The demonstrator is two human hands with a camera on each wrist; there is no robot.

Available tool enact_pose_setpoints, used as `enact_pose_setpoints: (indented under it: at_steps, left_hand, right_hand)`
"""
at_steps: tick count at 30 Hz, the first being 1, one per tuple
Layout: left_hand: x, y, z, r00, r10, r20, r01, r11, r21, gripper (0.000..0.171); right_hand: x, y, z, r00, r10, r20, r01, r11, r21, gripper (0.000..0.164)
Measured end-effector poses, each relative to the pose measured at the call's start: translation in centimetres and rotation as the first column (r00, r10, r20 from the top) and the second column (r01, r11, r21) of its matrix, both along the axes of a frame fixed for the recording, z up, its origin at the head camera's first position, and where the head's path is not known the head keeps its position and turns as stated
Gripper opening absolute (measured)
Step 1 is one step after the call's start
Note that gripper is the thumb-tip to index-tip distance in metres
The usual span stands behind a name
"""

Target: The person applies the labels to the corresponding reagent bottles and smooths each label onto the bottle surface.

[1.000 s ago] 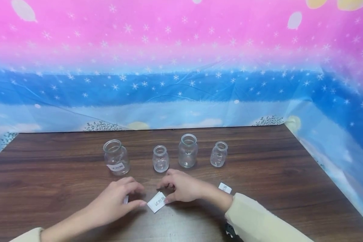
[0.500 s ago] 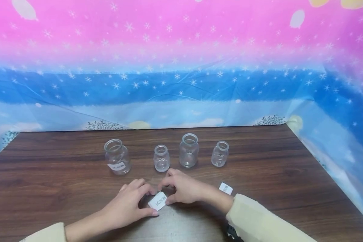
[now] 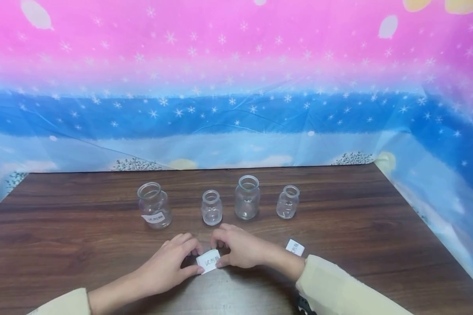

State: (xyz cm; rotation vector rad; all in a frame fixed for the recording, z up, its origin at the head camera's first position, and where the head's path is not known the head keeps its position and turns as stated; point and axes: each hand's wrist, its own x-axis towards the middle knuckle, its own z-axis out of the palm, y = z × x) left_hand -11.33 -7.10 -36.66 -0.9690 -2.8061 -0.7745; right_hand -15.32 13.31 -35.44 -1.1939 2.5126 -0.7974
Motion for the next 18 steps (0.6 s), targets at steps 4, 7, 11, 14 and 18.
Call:
enact_pose_setpoints:
  at_steps: [4,7,11,14,18]
  left_hand:
    - [-0.11,-0.01,0.02,1.000,-0.013,-0.011,0.013,1.000,0.006,0.023]
    - [-0.14,0.01,0.08,1.000,-0.025,-0.015,0.026,1.000,0.003,0.023]
    - [-0.21,0.07,0.09,0.999,-0.045,-0.020,0.046,0.999,0.007,0.023]
    - [-0.31,0.11,0.08,0.998,-0.056,-0.019,0.057,0.998,0.014,0.023]
    - [-0.44,0.08,0.06,0.998,-0.067,-0.011,0.067,0.997,0.024,0.024]
  right_hand:
    - [-0.01,-0.01,-0.04,1.000,0.012,-0.003,-0.012,1.000,-0.001,0.029]
    - [0.01,0.01,-0.01,1.000,0.013,0.010,-0.013,1.000,0.004,0.023]
    - [-0.03,0.03,0.07,1.000,0.007,0.023,-0.008,1.000,0.008,0.015]
    - [-0.12,0.05,0.09,0.999,0.014,0.030,-0.014,1.000,0.000,0.014]
    - [-0.20,0.07,0.06,0.999,0.025,0.033,-0.025,1.000,-0.009,0.014]
